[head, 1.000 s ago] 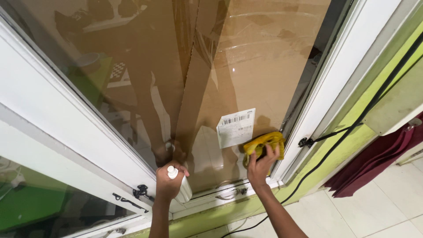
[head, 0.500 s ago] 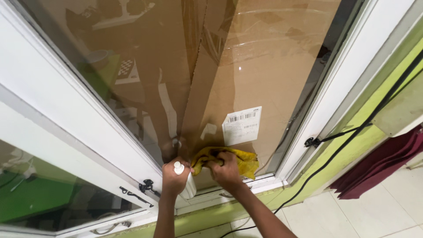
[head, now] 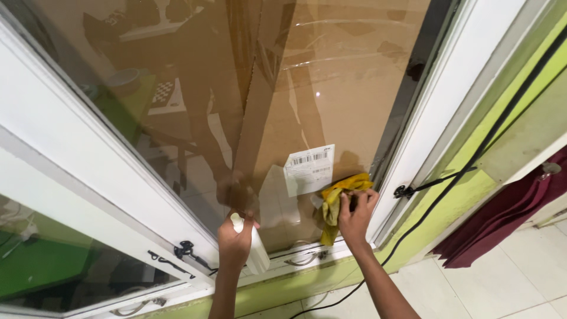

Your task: The person sprays a liquid from a bottle onto the surface of a glass door and wipes it with a cloth.

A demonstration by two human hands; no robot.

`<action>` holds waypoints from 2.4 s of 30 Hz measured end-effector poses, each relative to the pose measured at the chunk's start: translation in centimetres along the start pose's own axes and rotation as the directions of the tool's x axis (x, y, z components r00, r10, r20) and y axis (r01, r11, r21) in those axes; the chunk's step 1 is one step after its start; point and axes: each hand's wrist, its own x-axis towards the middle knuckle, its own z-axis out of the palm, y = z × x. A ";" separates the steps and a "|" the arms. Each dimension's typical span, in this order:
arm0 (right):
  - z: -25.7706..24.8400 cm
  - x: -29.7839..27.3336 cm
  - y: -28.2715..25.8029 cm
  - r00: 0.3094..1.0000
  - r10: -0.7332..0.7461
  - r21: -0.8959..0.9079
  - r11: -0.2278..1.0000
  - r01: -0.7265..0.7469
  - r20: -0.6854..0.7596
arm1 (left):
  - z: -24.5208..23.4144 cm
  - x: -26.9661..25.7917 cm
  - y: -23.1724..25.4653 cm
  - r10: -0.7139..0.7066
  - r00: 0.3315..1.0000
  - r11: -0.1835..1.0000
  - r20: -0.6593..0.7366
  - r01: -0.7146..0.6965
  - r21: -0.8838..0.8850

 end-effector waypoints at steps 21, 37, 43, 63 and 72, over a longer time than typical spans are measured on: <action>-2.2 3.2 4.6 0.992 -0.121 -0.079 0.989 0.123 0.028 | 8.2 -2.6 -3.2 0.001 0.963 1.000 -0.270 0.003 0.012; 5.7 -0.5 3.8 0.887 -0.421 -0.158 0.879 0.451 0.188 | 1.2 1.3 -0.4 0.116 0.973 0.984 -0.199 -0.085 0.158; 6.5 -1.6 1.0 0.818 -0.450 -0.121 0.846 0.519 0.359 | 1.6 1.1 -0.7 0.217 0.950 0.963 -0.225 -0.171 0.207; 0.7 3.9 2.8 0.991 0.008 0.110 0.994 0.007 -0.137 | 1.3 1.3 -1.8 0.255 0.947 0.965 -0.195 -0.236 0.116; 5.4 -1.3 -4.3 0.890 -0.207 0.523 0.852 -0.040 0.405 | 0.8 1.4 -2.2 0.212 0.964 0.974 -0.163 -0.195 0.112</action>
